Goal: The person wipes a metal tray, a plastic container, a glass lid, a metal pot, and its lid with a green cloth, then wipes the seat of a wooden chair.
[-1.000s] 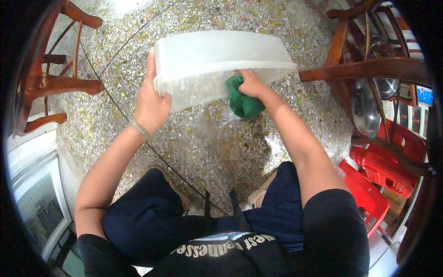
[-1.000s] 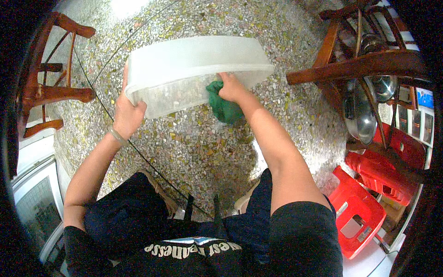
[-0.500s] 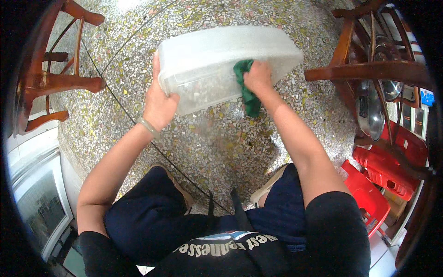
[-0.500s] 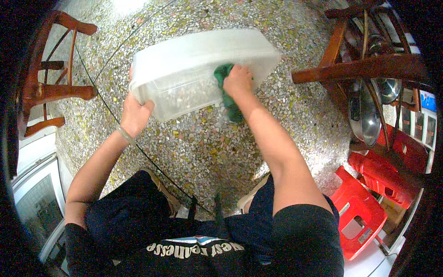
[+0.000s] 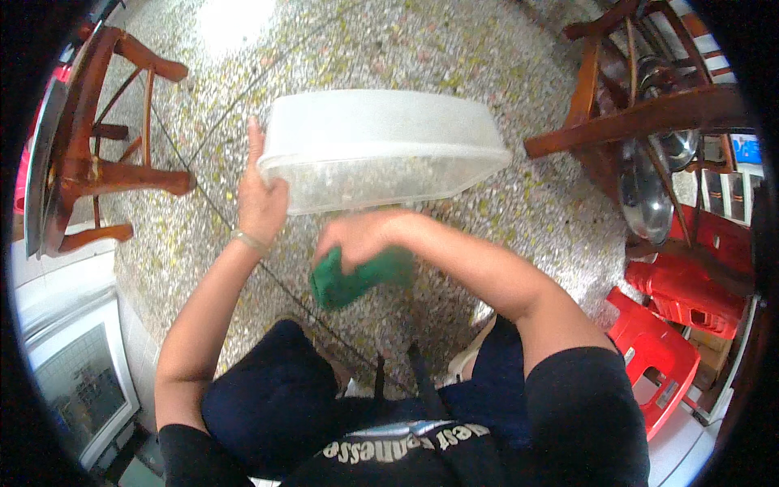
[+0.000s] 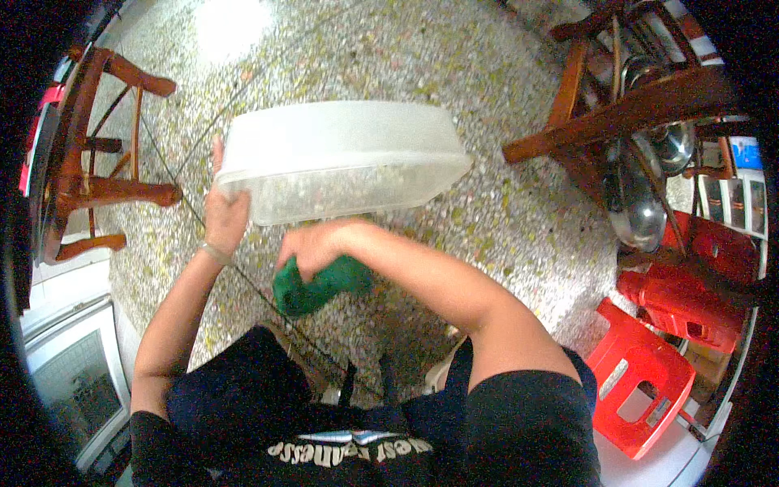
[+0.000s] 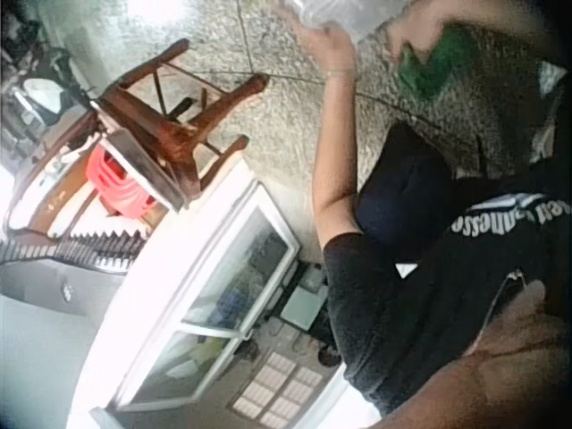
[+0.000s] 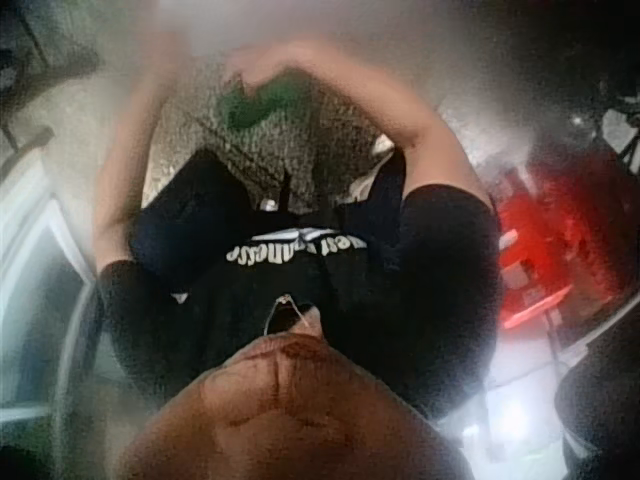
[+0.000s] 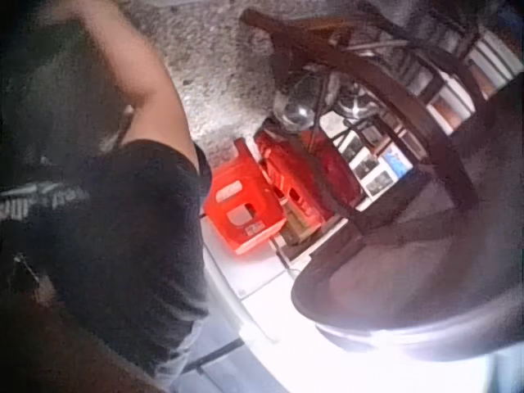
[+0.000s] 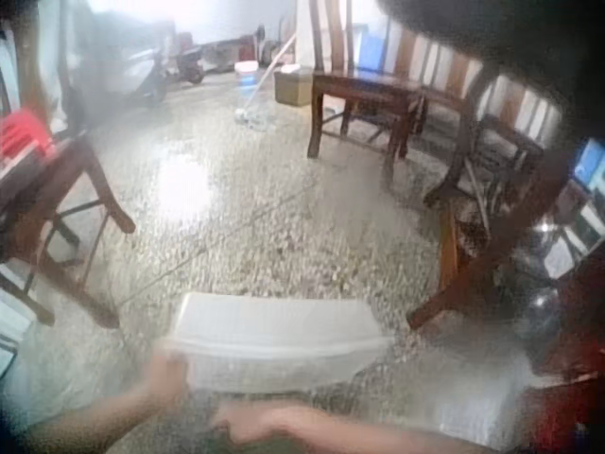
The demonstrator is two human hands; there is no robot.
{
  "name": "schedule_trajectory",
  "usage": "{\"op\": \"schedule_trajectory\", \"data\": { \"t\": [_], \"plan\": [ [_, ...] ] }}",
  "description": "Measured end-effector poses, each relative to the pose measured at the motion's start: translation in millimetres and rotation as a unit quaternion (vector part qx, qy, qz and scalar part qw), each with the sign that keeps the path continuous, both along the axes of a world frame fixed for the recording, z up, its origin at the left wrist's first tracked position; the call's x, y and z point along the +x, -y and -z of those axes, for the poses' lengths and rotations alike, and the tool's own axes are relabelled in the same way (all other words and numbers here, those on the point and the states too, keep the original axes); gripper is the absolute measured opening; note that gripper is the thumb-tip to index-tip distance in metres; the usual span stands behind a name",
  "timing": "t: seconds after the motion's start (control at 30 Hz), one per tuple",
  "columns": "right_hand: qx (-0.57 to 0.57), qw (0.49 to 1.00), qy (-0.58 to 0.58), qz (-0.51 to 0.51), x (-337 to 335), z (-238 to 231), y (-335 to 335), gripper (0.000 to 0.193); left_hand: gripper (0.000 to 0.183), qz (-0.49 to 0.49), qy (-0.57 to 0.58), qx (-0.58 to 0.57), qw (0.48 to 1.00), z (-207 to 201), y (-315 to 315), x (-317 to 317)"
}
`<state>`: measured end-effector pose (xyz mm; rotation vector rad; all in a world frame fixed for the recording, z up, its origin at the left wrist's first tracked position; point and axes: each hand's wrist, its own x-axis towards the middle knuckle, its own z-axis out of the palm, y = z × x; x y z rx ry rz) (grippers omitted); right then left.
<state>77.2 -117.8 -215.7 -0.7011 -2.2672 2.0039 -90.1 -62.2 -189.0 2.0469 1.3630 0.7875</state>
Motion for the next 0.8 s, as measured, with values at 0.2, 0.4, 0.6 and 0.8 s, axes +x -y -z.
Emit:
{"op": "schedule_trajectory", "data": {
  "t": [0.2,0.4,0.6,0.8],
  "plan": [
    [0.174,0.935,-0.249,0.181,66,-155,-25,0.046,0.070,-0.008,0.041,0.005,0.999,-7,-18,-4],
    [0.575,0.683,-0.027,0.450,6,-136,-41,0.036,0.055,0.007,-0.167,-0.048,0.985,7,-11,-8],
    [0.529,0.651,0.146,0.524,65,-48,-76,0.030,0.083,-0.004,-0.013,0.059,0.998,-12,1,-3],
    [0.424,0.590,0.196,0.658,165,-17,-103,0.029,0.084,0.002,-0.073,0.093,0.993,-25,-17,9]
  ]
}}
